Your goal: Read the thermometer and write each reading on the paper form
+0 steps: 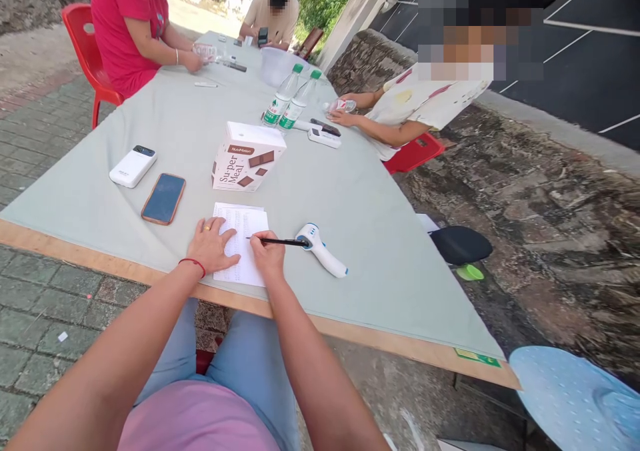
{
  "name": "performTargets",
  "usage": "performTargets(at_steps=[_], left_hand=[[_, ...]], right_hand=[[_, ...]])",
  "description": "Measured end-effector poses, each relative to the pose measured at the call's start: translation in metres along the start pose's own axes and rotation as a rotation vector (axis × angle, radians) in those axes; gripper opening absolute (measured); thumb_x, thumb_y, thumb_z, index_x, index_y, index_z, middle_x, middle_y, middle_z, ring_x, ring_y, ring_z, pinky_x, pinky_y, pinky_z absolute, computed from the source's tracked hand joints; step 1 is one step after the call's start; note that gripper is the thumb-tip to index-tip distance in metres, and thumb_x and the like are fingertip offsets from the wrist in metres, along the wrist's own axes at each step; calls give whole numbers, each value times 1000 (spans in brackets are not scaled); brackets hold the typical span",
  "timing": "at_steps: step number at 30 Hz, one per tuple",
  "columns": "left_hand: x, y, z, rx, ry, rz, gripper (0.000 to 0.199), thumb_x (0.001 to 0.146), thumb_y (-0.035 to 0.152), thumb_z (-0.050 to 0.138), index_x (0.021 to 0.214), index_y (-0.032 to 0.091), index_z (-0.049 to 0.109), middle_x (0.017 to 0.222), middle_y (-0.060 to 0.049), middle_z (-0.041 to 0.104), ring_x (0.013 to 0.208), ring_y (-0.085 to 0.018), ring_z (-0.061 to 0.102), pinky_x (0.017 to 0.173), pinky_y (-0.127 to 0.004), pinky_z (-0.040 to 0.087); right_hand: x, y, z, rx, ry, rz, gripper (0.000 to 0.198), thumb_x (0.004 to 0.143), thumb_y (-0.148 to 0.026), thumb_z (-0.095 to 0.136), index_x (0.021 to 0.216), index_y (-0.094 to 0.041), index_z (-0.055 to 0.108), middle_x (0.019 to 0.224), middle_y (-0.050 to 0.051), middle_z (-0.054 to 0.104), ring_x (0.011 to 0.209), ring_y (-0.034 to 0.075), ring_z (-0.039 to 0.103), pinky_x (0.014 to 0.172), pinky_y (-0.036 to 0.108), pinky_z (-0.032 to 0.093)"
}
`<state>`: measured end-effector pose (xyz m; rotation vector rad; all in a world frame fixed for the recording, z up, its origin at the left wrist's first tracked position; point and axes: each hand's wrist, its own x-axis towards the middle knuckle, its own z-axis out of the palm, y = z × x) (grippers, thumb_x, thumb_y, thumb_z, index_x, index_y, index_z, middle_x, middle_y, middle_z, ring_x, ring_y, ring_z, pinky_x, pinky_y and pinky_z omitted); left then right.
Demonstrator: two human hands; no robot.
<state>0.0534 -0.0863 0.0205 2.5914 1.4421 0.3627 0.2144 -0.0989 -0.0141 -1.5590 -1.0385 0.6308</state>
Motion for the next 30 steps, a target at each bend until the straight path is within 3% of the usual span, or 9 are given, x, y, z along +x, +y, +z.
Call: performTargets(at_steps=[30], left_hand=[[-1, 0, -2, 4, -18, -2, 59, 76, 52, 63, 127, 22, 59, 139, -15, 47, 132, -35, 38, 113, -54, 23]], right_hand=[[1, 8, 0, -70, -34, -6, 16, 63, -37, 52, 66, -22, 57, 59, -2, 59, 62, 18, 52, 63, 31, 43]])
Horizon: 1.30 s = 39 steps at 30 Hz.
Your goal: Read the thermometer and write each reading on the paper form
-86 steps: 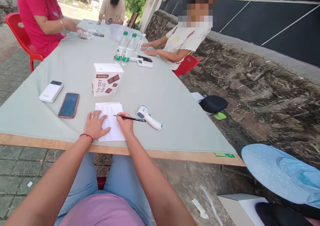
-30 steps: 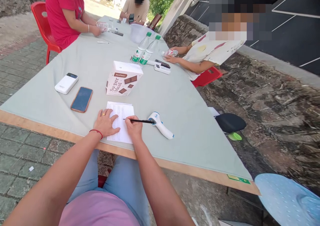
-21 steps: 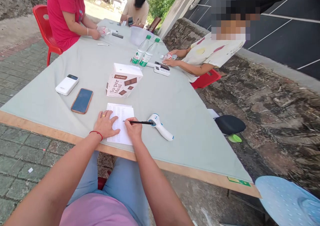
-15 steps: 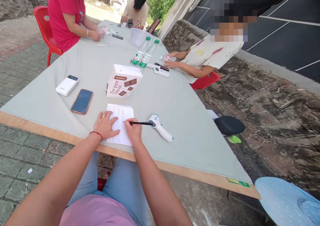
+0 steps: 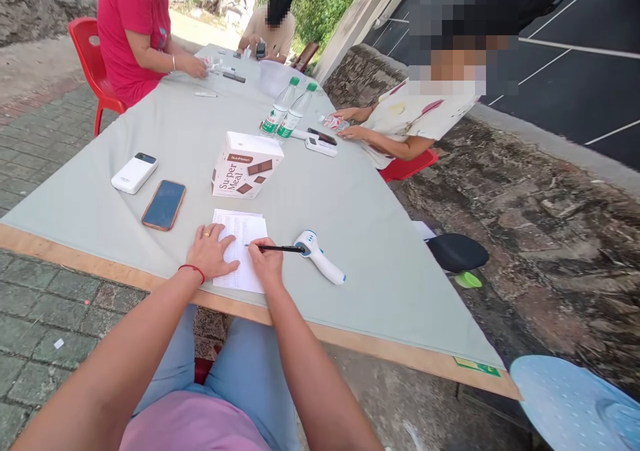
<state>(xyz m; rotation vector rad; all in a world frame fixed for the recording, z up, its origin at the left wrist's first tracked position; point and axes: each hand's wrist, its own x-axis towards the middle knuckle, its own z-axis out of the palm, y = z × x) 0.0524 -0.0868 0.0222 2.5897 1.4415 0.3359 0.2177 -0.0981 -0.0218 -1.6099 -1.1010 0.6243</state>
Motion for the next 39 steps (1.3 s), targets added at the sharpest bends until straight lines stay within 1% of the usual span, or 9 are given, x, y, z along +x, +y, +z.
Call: performTargets(at_steps=[3, 6, 12, 16, 22, 33, 39], left_hand=[[0, 0, 0, 1, -2, -3, 59, 76, 52, 63, 126, 22, 59, 139, -15, 48, 132, -34, 39, 113, -54, 22], [0, 0, -1, -2, -2, -1, 59, 76, 52, 63, 126, 22, 59, 139, -16, 47, 132, -34, 38, 113, -54, 22], [0, 0, 0, -6, 3, -1, 58, 76, 53, 63, 126, 23, 59, 139, -14, 47, 132, -34, 38, 113, -54, 22], [0, -1, 1, -16, 2, -7, 59, 75, 53, 64, 126, 23, 59, 139, -13, 47, 133, -33, 37, 114, -53, 21], [0, -1, 2, -4, 6, 0, 59, 76, 53, 63, 126, 22, 59, 139, -15, 47, 133, -34, 38, 114, -54, 20], [0, 0, 1, -15, 7, 0, 58, 75, 53, 63, 125, 23, 60, 139, -14, 47, 132, -34, 38, 114, -53, 21], [1, 0, 2, -7, 4, -2, 60, 75, 53, 63, 126, 22, 59, 139, -15, 47, 133, -34, 38, 114, -53, 21]], right_hand=[[0, 0, 0, 13, 18, 8, 16, 63, -37, 53, 65, -22, 57, 59, -2, 58, 61, 17, 52, 63, 31, 42], [1, 1, 0, 9, 9, 10, 16, 62, -37, 54, 65, -22, 57, 59, -3, 59, 61, 17, 52, 64, 31, 42], [1, 0, 1, 51, 40, 25, 14, 62, -36, 54, 65, -22, 56, 59, -2, 58, 61, 17, 52, 62, 31, 43], [1, 1, 1, 38, 30, 19, 13, 62, -34, 54, 65, -22, 56, 59, -3, 58, 62, 17, 52, 63, 31, 43], [1, 1, 0, 23, 6, 13, 13, 63, -35, 53, 65, -22, 55, 59, -3, 57, 61, 16, 51, 63, 30, 42], [1, -3, 0, 47, 67, 25, 12, 60, -33, 53, 63, -22, 55, 56, -2, 56, 60, 17, 51, 59, 30, 43], [0, -1, 0, 59, 41, 11, 14, 61, -34, 53, 64, -21, 57, 57, -2, 57, 60, 16, 51, 60, 30, 43]])
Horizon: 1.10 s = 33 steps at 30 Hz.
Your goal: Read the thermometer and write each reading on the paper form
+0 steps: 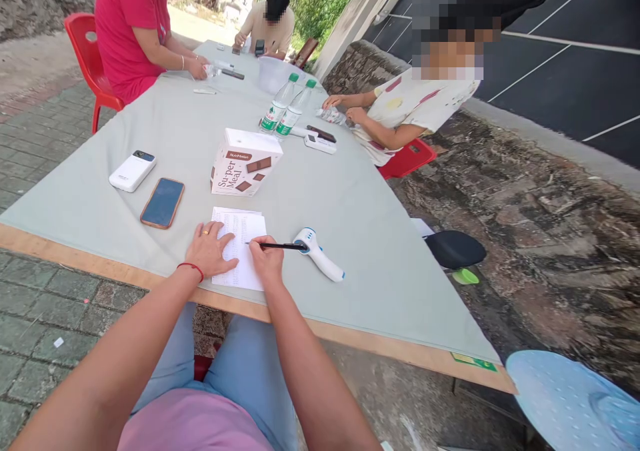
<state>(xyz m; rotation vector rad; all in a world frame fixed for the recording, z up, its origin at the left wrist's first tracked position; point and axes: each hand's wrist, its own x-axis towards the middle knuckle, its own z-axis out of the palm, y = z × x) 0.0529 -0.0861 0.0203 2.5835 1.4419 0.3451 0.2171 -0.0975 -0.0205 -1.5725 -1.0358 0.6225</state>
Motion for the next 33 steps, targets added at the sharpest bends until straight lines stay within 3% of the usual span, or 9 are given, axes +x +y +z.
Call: performTargets(at_steps=[8, 15, 33], left_hand=[[-1, 1, -2, -12, 10, 2, 56, 75, 52, 64, 124, 24, 60, 139, -13, 48, 132, -34, 38, 113, -54, 22], [0, 1, -2, -16, 3, -1, 57, 74, 51, 64, 124, 24, 60, 138, -13, 48, 132, -34, 38, 113, -53, 22], [-1, 1, -2, -16, -2, -4, 58, 75, 52, 64, 125, 23, 59, 139, -14, 47, 133, -34, 38, 114, -53, 21]], right_hand=[[0, 2, 0, -29, -29, -11, 13, 62, -34, 54, 64, -21, 58, 58, -3, 59, 61, 17, 52, 64, 32, 44], [2, 3, -2, -11, 56, 19, 13, 63, -34, 53, 65, -21, 55, 58, -2, 57, 60, 16, 51, 61, 31, 43], [2, 7, -3, -64, 54, -9, 15, 68, -36, 52, 70, -21, 56, 65, -1, 58, 64, 17, 52, 65, 30, 44]])
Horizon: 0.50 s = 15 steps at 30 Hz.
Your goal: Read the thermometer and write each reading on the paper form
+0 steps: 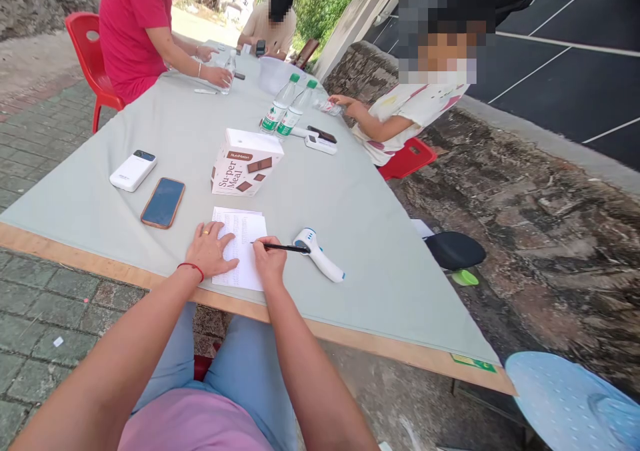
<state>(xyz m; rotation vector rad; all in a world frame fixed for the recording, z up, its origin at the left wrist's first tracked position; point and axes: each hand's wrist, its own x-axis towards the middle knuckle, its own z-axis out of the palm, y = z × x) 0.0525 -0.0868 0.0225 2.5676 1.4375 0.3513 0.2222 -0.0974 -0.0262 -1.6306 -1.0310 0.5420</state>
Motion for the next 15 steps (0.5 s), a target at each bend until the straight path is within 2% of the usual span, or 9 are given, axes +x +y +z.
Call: performTargets(at_steps=[3, 6, 9, 11, 13, 15], left_hand=[[0, 0, 0, 15, -7, -1, 59, 76, 52, 64, 127, 22, 59, 139, -16, 47, 133, -34, 38, 114, -54, 21], [-1, 0, 0, 22, -3, 2, 59, 76, 52, 64, 127, 21, 60, 138, -16, 48, 133, -33, 39, 115, -53, 21], [-1, -1, -1, 27, 11, -3, 58, 76, 52, 64, 125, 22, 60, 138, -15, 48, 132, -32, 40, 115, -52, 22], [-1, -1, -1, 28, 21, -5, 57, 76, 52, 64, 124, 22, 60, 138, -14, 49, 131, -32, 41, 115, -52, 22], [-1, -2, -2, 26, 20, -3, 56, 75, 51, 64, 123, 22, 60, 138, -15, 49, 131, -32, 41, 115, -52, 22], [-1, -1, -2, 22, 10, -2, 58, 75, 51, 64, 124, 20, 60, 138, -16, 49, 132, -33, 41, 114, -52, 22]], right_hand=[[0, 1, -4, -89, 26, -109, 27, 80, -38, 43, 90, -19, 59, 84, 4, 63, 76, 18, 56, 72, 31, 46], [2, 2, -10, -300, 1, -197, 35, 86, -29, 37, 110, -17, 59, 101, 9, 62, 93, 22, 56, 84, 36, 44], [10, -3, -23, -565, -109, -201, 40, 85, -18, 39, 121, -19, 58, 104, 11, 62, 102, 26, 55, 89, 41, 42], [18, -12, -39, -705, -191, -223, 43, 86, -14, 41, 124, -21, 59, 102, 11, 63, 100, 26, 58, 88, 41, 43], [25, -23, -61, -664, -219, -322, 40, 89, -17, 43, 124, -24, 61, 103, 10, 65, 95, 24, 60, 84, 40, 47], [25, -33, -84, -530, -196, -450, 33, 93, -26, 47, 124, -25, 60, 110, 8, 64, 95, 21, 62, 84, 40, 50]])
